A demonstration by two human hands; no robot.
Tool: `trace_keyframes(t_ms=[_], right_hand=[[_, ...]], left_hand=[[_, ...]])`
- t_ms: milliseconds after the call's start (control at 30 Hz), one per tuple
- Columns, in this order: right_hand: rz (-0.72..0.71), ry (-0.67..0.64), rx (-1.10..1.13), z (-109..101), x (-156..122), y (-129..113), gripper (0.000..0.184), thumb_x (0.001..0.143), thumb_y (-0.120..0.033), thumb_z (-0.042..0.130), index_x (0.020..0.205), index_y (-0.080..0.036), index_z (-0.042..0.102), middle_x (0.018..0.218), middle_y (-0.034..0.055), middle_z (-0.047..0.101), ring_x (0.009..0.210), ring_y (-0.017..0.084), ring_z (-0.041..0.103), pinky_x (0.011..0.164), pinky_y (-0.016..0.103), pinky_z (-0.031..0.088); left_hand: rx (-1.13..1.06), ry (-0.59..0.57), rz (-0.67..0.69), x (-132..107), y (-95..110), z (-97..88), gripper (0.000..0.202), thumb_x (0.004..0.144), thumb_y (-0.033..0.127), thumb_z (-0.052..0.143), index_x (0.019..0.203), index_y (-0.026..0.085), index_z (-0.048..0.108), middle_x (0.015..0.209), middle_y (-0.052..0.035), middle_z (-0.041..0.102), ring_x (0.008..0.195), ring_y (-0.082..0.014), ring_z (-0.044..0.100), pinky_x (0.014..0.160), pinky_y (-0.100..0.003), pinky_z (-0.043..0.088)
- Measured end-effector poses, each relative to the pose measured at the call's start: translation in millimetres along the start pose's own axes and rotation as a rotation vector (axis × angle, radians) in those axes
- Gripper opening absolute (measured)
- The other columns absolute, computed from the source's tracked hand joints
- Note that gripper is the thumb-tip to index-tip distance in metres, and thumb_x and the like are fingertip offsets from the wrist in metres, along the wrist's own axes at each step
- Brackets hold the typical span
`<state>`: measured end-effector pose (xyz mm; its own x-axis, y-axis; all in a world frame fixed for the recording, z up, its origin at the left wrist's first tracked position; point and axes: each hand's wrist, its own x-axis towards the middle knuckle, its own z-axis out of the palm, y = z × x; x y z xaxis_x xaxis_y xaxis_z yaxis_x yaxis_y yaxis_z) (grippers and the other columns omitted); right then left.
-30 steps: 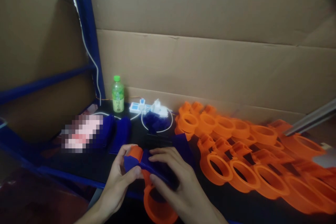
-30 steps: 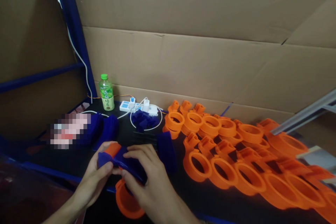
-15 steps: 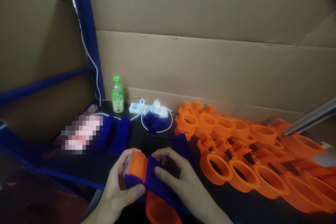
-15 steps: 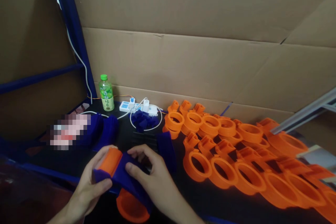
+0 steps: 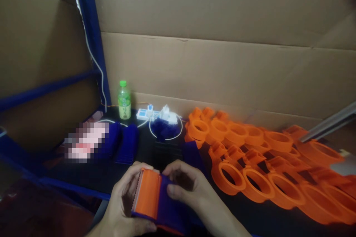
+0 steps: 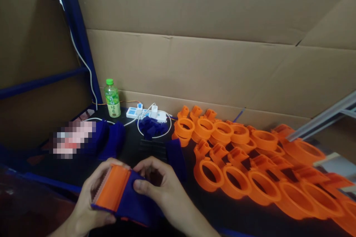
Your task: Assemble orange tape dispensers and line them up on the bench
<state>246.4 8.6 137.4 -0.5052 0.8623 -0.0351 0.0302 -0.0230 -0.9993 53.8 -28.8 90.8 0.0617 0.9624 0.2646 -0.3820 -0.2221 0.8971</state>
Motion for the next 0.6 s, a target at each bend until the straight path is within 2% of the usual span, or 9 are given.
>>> trace_keyframes(t_ms=[167, 333, 500, 600], right_hand=[[0.023, 0.002, 0.014, -1.7, -0.9, 0.9, 0.026, 0.079, -0.036, 0.075, 0.095, -0.018, 0.063, 0.081, -0.0014, 0.055, 0.077, 0.012, 0.046, 0.068, 0.021, 0.036], [0.037, -0.006, 0.053, -3.3, 1.3, 0.7, 0.026, 0.078, -0.036, 0.076, 0.093, -0.018, 0.064, 0.079, -0.0018, 0.056, 0.075, 0.011, 0.045, 0.067, 0.021, 0.034], [0.038, -0.003, 0.091, -5.4, 4.0, -0.6, 0.026, 0.076, -0.034, 0.078, 0.087, -0.016, 0.063, 0.084, 0.0, 0.061, 0.079, 0.012, 0.05, 0.07, 0.022, 0.036], [0.041, 0.011, 0.141, -5.6, 4.8, -3.9, 0.026, 0.075, -0.034, 0.079, 0.081, -0.016, 0.061, 0.091, 0.002, 0.065, 0.089, 0.016, 0.056, 0.08, 0.026, 0.04]], left_hand=[[-0.001, -0.08, 0.016, 1.3, -0.2, -2.3, 0.07, 0.051, 0.035, 0.09, 0.116, 0.025, 0.065, 0.114, -0.0107, 0.061, 0.103, -0.0331, 0.06, 0.08, -0.034, 0.052], [0.021, -0.172, 0.025, 2.8, 0.8, -4.3, 0.068, 0.058, 0.028, 0.087, 0.12, 0.027, 0.061, 0.111, -0.0095, 0.062, 0.102, -0.0318, 0.062, 0.087, -0.036, 0.051], [-0.021, -0.186, 0.017, 3.0, -2.4, -4.4, 0.067, 0.061, 0.025, 0.086, 0.124, 0.029, 0.06, 0.123, -0.01, 0.061, 0.118, -0.0347, 0.055, 0.098, -0.039, 0.046], [-0.041, -0.188, 0.002, 2.8, -3.8, -3.3, 0.069, 0.061, 0.023, 0.086, 0.124, 0.029, 0.061, 0.128, -0.0102, 0.061, 0.123, -0.0357, 0.052, 0.1, -0.039, 0.045]])
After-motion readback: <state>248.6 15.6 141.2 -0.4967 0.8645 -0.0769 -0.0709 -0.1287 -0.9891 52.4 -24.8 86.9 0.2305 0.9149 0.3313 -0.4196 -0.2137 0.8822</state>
